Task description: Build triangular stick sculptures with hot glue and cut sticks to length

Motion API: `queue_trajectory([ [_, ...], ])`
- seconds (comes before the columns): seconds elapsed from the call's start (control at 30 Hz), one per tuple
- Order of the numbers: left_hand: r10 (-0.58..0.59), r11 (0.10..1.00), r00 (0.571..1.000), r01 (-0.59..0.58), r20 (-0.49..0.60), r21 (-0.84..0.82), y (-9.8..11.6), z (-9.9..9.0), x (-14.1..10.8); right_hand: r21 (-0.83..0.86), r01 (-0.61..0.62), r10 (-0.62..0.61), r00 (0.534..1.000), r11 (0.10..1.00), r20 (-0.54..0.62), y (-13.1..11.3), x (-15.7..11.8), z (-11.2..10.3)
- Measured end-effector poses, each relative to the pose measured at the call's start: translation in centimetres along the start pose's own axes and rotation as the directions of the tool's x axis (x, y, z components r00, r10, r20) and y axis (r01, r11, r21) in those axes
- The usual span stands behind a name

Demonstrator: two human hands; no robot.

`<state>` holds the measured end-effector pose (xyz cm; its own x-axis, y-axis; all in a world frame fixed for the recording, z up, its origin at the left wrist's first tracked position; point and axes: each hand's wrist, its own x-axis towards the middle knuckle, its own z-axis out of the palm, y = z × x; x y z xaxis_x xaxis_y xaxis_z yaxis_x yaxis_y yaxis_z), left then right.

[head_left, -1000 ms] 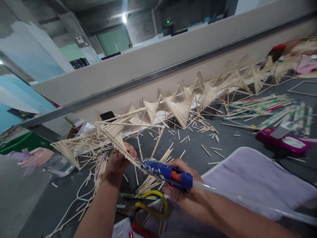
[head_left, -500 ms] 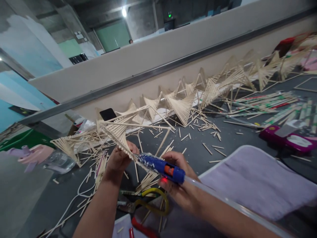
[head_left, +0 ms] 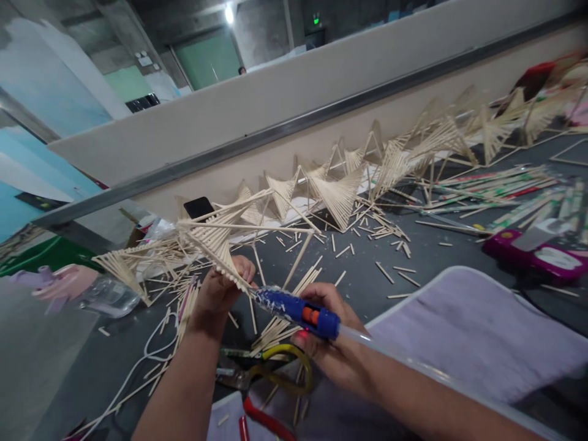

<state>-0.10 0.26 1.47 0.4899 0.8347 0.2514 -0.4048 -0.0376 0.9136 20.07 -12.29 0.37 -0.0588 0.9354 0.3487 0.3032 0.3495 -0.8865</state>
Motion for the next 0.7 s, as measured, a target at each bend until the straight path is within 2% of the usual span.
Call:
queue_trajectory([
  [0.13, 0.004, 0.999, 1.000, -0.004, 0.002, -0.033, 0.1, -0.3, 0.0, -0.067, -0.004, 0.006, 0.999, 0.998, 0.031, 0.2, -0.1, -0.2],
  [0.4, -0.012, 0.998, 1.000, 0.011, -0.025, -0.055, 0.4, -0.9, 0.1, -0.103, 0.070, -0.054, 0.987, 0.992, 0.153, 0.4, -0.1, -1.0],
  [0.6, -0.028, 0.999, 0.999, 0.027, -0.039, -0.024, 0.2, -1.0, 0.1, -0.168, 0.127, -0.095, 0.978, 0.978, 0.188, 1.5, 0.1, -0.3],
  [0.7, -0.028, 0.999, 0.999, 0.027, -0.023, -0.028, 0.2, -0.8, 0.1, -0.184, 0.176, -0.148, 0.976, 0.967, 0.158, 2.3, 0.5, 0.1],
])
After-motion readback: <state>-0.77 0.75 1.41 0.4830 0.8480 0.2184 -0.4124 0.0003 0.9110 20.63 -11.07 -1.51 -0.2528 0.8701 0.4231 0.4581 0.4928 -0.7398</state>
